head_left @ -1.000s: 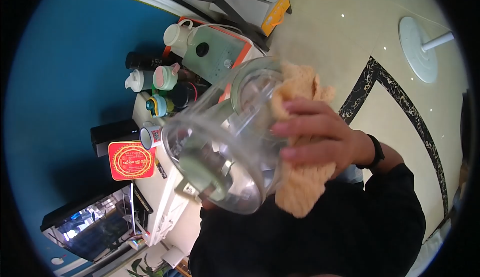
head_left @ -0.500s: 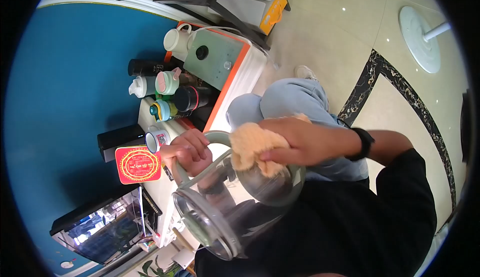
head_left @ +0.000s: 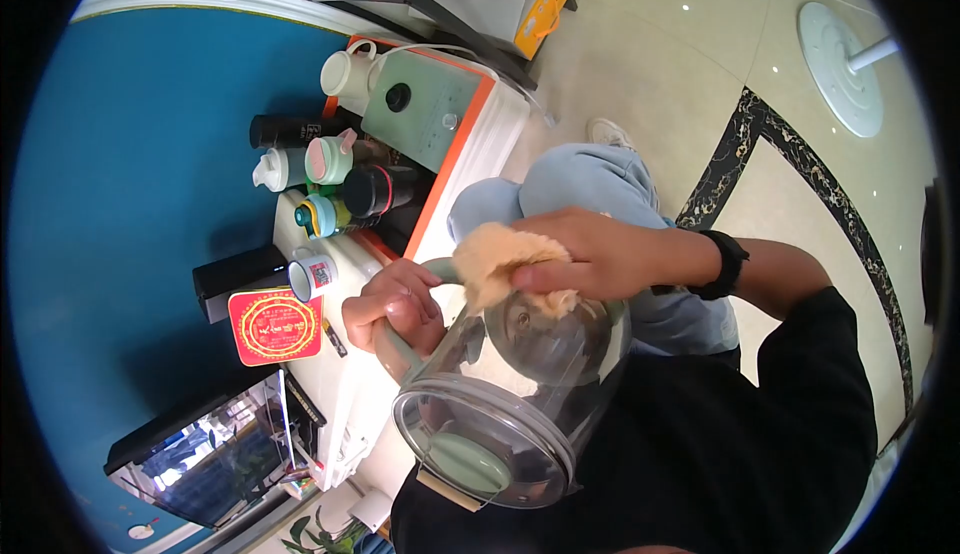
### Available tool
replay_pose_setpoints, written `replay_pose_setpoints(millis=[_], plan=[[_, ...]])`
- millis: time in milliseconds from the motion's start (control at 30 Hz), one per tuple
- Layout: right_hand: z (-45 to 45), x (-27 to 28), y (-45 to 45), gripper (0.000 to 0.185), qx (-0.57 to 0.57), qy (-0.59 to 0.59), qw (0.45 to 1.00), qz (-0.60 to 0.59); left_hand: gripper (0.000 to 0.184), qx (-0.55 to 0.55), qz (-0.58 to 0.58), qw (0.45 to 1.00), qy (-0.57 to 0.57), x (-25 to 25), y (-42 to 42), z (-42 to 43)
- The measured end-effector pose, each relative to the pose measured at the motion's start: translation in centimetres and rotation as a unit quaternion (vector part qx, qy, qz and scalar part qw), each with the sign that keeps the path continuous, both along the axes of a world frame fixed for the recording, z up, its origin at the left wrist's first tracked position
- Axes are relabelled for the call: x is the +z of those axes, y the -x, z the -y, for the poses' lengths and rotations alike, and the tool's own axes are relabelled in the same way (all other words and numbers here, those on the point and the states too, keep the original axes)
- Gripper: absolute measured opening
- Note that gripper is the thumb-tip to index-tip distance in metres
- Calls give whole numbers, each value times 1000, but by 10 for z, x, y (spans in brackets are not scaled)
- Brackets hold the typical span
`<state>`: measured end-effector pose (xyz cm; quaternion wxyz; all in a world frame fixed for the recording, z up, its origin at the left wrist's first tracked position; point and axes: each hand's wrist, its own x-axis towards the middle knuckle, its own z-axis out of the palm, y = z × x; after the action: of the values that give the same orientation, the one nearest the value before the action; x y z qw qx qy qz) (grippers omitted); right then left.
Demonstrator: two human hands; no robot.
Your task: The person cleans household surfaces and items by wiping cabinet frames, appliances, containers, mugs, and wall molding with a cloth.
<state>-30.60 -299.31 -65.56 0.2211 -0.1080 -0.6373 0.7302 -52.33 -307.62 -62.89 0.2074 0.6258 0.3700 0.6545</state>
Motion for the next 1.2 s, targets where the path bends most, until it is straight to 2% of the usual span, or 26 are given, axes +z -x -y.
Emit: replay_pose_setpoints(millis=[67,133,167,267,300,400,433,467,500,567,633,667,733,867,1000,1133,1200], plan=[[3,-3,-11,34,-20,3,999,29,21,4,-128,992,17,7,5,-3],[14,-6,-19,33,-54,-3,997,48,20,49,26,998,18,5,-5,-3],[18,-6,-22,33,-84,-16,995,53,21,81,42,995,36,11,-4,-1],[20,-6,-40,33,-131,-34,988,80,21,100,57,993,6,10,21,-5],[19,-7,-47,32,-137,-35,986,90,21,164,21,986,12,11,27,-4],[12,-19,-67,29,-66,12,980,186,26,230,30,973,4,13,46,-10],[18,-30,-64,26,-122,-7,981,150,18,199,15,980,25,9,62,-3],[24,-34,-62,26,-141,-32,978,152,19,168,0,985,46,12,70,-1],[29,-36,-62,27,-161,-57,973,155,25,376,-309,873,39,9,73,-6],[31,-39,-65,27,-173,-86,967,168,35,524,-472,707,54,6,75,-22],[29,-41,-70,27,-161,-96,964,188,35,493,-248,828,102,3,80,-43],[28,-41,-73,27,-154,-102,963,198,34,464,-128,868,123,2,82,-55],[27,-38,-73,27,-155,-98,966,182,34,381,115,904,155,0,84,-77],[23,-38,-75,27,-151,-86,971,162,21,380,142,905,124,11,57,-108],[19,-40,-76,27,-142,-76,975,154,36,305,178,920,172,-1,74,-120],[16,-41,-75,26,-132,-66,979,139,31,311,217,911,163,-11,76,-137],[16,-42,-74,25,-126,-65,980,138,33,349,219,898,153,-26,86,-144]])
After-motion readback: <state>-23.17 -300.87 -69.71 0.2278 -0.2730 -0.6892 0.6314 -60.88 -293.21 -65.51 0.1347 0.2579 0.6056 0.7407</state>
